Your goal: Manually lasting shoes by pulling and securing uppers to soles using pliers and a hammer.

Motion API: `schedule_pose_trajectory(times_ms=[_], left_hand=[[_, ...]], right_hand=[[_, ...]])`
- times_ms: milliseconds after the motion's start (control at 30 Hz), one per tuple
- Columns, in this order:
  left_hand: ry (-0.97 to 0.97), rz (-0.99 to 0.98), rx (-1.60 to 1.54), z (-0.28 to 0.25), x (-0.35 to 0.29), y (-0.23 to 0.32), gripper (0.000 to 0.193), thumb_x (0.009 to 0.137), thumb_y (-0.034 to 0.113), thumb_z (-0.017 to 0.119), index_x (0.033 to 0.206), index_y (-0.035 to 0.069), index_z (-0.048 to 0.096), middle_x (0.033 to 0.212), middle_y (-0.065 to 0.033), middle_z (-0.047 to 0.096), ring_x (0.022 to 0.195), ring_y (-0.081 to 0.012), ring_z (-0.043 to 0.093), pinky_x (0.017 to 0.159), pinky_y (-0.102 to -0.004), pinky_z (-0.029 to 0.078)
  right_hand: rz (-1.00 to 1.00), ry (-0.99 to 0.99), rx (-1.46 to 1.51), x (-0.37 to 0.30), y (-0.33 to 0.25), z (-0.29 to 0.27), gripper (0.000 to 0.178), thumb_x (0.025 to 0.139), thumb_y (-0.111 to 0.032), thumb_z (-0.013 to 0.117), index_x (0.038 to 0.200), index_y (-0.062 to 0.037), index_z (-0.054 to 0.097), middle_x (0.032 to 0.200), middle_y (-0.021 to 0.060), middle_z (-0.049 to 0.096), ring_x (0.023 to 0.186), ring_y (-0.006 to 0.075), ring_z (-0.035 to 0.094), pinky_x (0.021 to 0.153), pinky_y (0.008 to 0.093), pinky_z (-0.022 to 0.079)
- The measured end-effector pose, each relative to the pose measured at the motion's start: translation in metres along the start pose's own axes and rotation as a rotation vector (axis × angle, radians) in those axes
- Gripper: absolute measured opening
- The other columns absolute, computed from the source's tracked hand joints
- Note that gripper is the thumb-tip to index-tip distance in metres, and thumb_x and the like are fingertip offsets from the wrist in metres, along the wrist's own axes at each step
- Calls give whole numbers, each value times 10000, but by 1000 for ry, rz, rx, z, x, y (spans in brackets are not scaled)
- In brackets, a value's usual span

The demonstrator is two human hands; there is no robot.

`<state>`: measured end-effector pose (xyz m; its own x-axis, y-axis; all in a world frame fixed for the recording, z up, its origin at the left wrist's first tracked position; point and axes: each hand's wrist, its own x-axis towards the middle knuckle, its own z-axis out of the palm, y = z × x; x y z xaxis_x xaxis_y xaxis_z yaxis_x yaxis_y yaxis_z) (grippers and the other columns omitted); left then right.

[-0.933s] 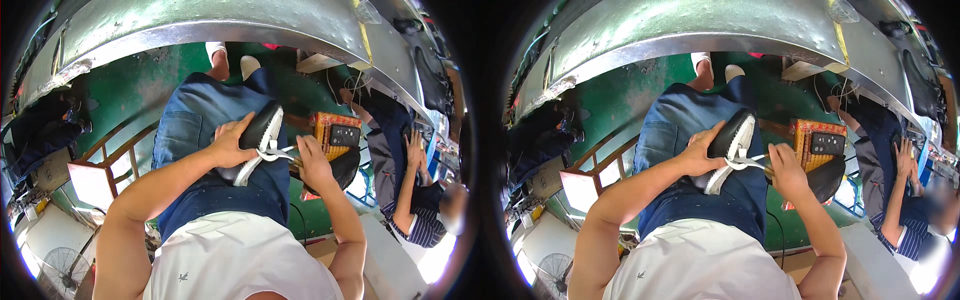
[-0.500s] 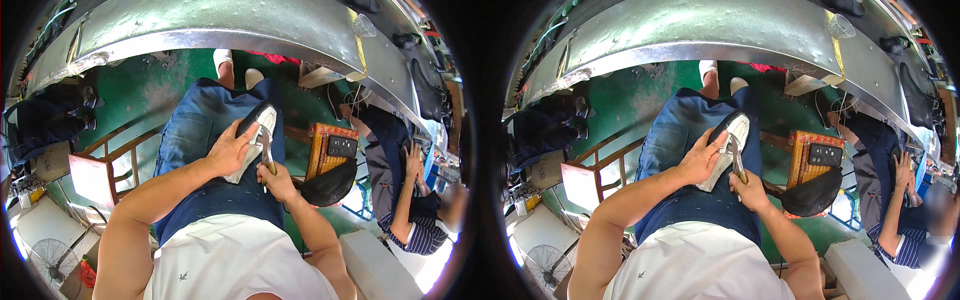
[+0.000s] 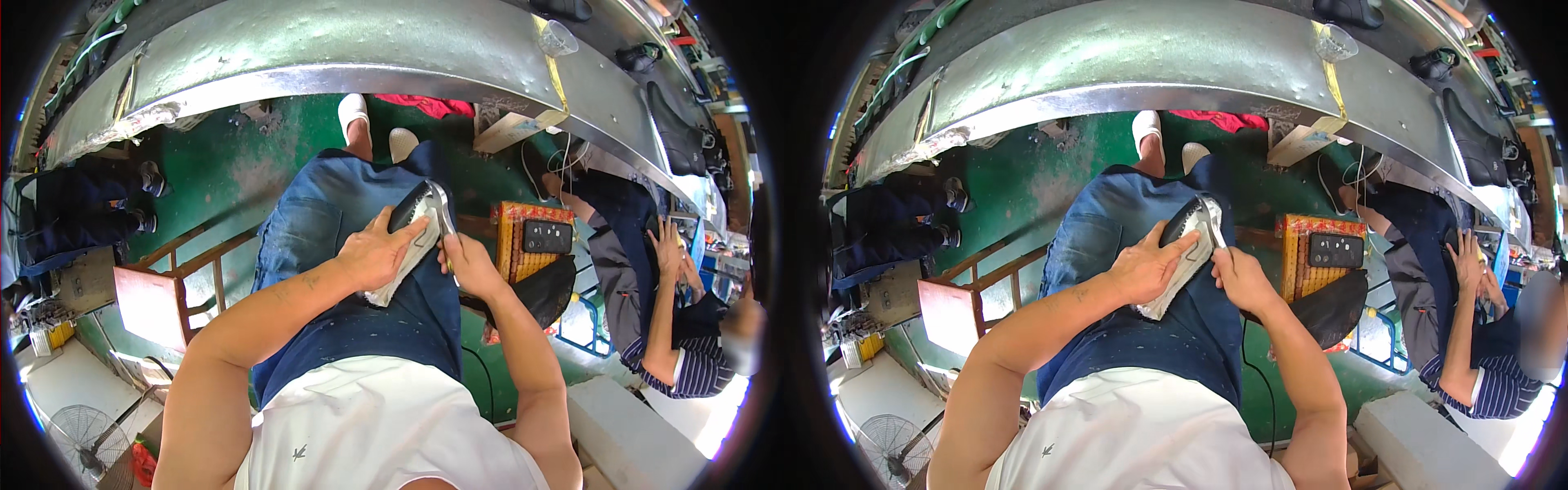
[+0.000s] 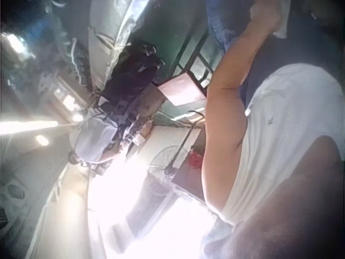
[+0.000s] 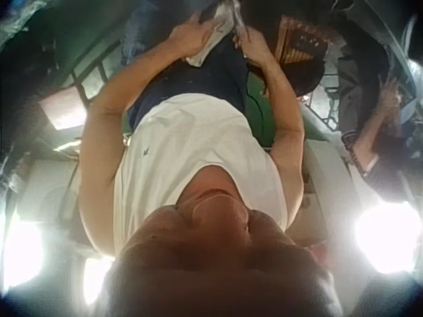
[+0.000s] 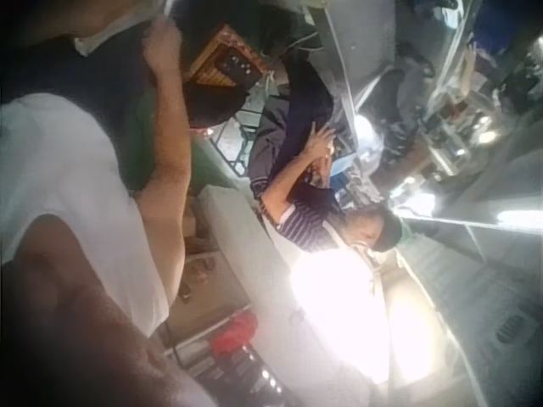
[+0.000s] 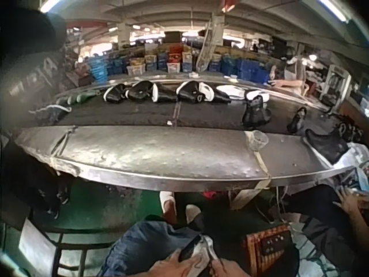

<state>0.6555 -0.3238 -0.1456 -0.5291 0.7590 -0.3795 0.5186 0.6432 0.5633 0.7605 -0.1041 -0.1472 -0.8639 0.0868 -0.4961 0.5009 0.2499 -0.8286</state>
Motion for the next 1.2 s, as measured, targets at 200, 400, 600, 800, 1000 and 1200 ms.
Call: schedule_pose_trajectory(times_ms=[200,400,600,800,1000,1200], left_hand=[[136,-97,-266,10,-5,-7,759,1065,347,488,1669,85,110,1631,-305,301,1450,-460,429,1149,-477,428],[15,-184,-321,9,0,-15,890,1033,361,587,1635,-56,82,1632,-328,297,1497,-419,383,1217,-411,337],[-168,-181,-573,-16,13,-30,949,965,352,723,1643,-10,167,1569,-301,436,1462,-359,456,1200,-372,359],[-210,-145,-755,-12,27,-39,963,867,246,843,1623,24,289,1478,-191,577,1355,-282,561,1151,-348,409],[-189,-99,-826,0,31,-52,933,875,243,833,1616,21,312,1487,-190,571,1365,-277,553,1157,-344,401],[-162,-71,-873,10,32,-64,963,860,275,840,1622,25,308,1498,-187,565,1378,-285,544,1168,-349,391]], right_hand=[[-140,-20,-188,-1,-6,2,473,1100,-393,448,969,28,619,815,172,690,732,301,696,696,421,534],[-196,18,-509,-17,-5,17,422,1081,-379,497,975,11,621,801,193,693,772,355,702,732,450,540],[98,-115,-229,-56,-6,-3,310,1023,-303,606,985,4,621,758,129,665,697,253,669,683,388,537],[-223,-261,-663,-76,-23,1,454,970,-188,656,1315,96,575,1115,278,683,1080,370,695,949,438,543],[-257,-202,-885,-61,-20,22,432,957,-174,674,1288,85,573,1105,267,683,1024,422,677,913,463,548],[-362,-196,-628,-53,-12,29,369,954,-164,679,1233,60,589,1042,238,695,984,427,685,867,490,553]])
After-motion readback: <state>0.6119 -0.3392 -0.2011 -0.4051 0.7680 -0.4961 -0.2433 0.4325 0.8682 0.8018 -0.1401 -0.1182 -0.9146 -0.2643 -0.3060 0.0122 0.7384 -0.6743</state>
